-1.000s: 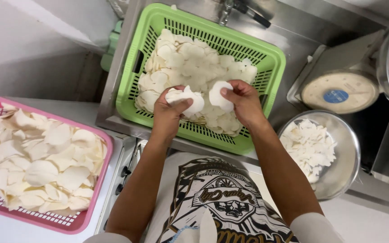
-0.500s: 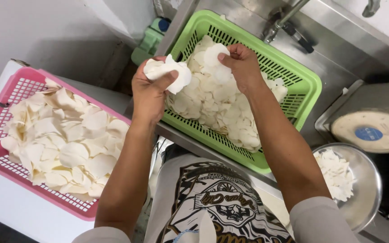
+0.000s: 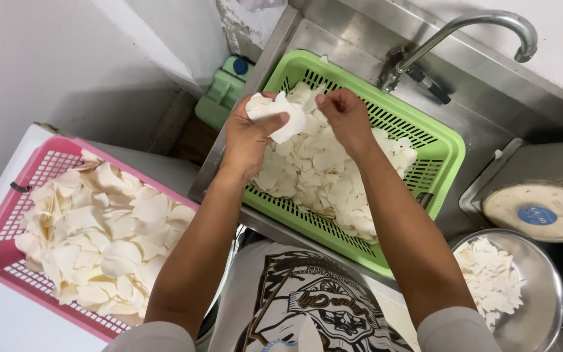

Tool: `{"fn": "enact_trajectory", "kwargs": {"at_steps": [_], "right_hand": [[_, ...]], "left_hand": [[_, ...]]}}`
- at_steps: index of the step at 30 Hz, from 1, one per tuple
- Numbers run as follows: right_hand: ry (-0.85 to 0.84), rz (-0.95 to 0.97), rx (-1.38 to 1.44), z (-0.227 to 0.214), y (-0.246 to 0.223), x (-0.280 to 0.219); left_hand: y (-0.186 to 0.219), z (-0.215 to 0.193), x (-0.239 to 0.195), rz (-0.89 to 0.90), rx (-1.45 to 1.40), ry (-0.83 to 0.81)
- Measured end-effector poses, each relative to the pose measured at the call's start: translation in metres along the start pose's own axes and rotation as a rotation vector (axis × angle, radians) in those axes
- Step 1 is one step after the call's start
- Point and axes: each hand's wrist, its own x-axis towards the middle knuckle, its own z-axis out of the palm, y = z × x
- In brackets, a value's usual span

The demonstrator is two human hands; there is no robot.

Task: The person lifts a basket of sliced food from a deep fryer using a metal handle. They then move to a sink area and separate white, thin slices from a green basket into a metal bowl by hand. Finally, they return to the fryer and transfer the fried slices into a green basket.

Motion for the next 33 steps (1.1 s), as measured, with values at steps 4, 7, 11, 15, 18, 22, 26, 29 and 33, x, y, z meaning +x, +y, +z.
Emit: {"fn": "enact_trajectory", "kwargs": {"at_steps": [4, 7, 11, 15, 18, 22, 26, 29, 33], "right_hand": [[-0.188, -0.034, 0.173, 0.007, -0.043, -0.032], [-0.202, -0.070, 0.204, 0.010, 0.000, -0.024], [-0.096, 0.069, 0.275, 0.003, -0.017, -0.030], [-0.035, 0.205, 0.417, -0.001, -0.015, -0.028], [-0.057, 0.206, 0.418, 0.008, -0.017, -0.025], [-0.050, 0.186, 0.314, 0.016, -0.017, -0.019], [0.017, 0.170, 0.222, 0.014, -0.002, -0.012], [-0.016, 0.179, 0.253, 0.012, 0.003, -0.008], [0.041, 0.113, 0.113, 0.012, 0.006, -0.005]], "left_hand": [[-0.018, -0.002, 0.019, -0.019, 0.122, -0.095], [-0.010, 0.008, 0.012, -0.091, 0.119, -0.172], [-0.015, 0.006, 0.017, -0.191, 0.038, -0.214], [-0.018, 0.005, 0.020, -0.181, 0.116, -0.243], [-0.029, 0.000, 0.026, -0.183, 0.128, -0.206], [-0.034, -0.007, 0.031, -0.204, 0.121, -0.155], [-0.030, -0.007, 0.030, -0.286, -0.035, -0.128], [-0.037, -0.014, 0.032, -0.288, 0.000, -0.175], [-0.043, -0.015, 0.033, -0.208, 0.115, -0.187]]}}
